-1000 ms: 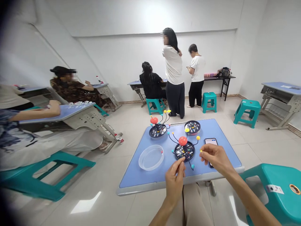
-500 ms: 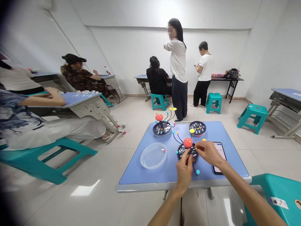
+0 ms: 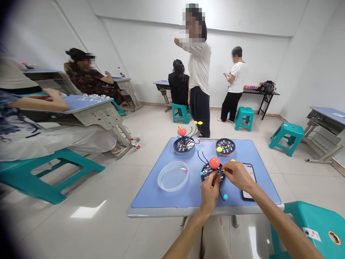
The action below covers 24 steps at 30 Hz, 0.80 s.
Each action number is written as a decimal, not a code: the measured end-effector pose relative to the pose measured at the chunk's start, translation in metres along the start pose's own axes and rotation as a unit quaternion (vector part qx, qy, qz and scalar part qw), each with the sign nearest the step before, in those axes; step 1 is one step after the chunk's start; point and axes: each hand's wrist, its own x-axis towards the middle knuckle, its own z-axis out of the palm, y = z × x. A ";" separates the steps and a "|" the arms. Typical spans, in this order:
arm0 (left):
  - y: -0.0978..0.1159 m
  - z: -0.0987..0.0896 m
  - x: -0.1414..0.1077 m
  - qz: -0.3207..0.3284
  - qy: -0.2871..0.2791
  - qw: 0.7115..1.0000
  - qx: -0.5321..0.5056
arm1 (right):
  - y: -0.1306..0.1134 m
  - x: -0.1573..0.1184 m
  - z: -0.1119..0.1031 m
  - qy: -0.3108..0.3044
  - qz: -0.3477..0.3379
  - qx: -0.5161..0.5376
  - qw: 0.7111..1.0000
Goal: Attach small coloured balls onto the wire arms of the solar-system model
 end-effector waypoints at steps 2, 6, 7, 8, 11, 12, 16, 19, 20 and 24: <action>0.001 -0.001 0.002 0.004 0.007 1.000 0.005 | -0.001 0.001 0.000 -0.002 -0.008 -0.007 1.000; 0.004 -0.004 0.005 0.004 0.021 1.000 0.006 | -0.001 0.002 -0.002 0.003 -0.020 -0.043 0.999; 0.004 -0.004 0.005 0.004 0.028 1.000 0.008 | -0.001 0.003 -0.002 0.002 -0.020 -0.049 0.999; 0.004 -0.004 0.005 0.006 0.036 0.999 0.010 | -0.002 0.003 -0.002 0.001 -0.019 -0.053 0.998; 0.002 -0.004 0.003 0.012 0.060 0.998 0.013 | -0.003 0.005 -0.003 -0.003 -0.016 -0.057 0.998; 0.001 -0.004 0.001 0.016 0.066 0.998 0.015 | -0.004 0.005 -0.003 -0.004 -0.016 -0.056 0.998; -0.001 -0.006 -0.007 0.067 0.091 0.992 0.052 | -0.002 0.003 -0.005 0.006 -0.012 -0.045 0.999; 0.001 -0.009 -0.011 0.162 0.086 0.980 0.076 | 0.003 0.002 -0.008 0.022 -0.006 -0.036 0.999; 0.003 -0.010 -0.011 0.188 0.075 0.976 0.079 | 0.005 0.002 -0.009 0.024 -0.005 -0.035 0.999; 0.008 -0.007 -0.004 0.202 0.024 0.974 0.098 | 0.009 0.003 -0.009 0.018 -0.004 -0.038 0.999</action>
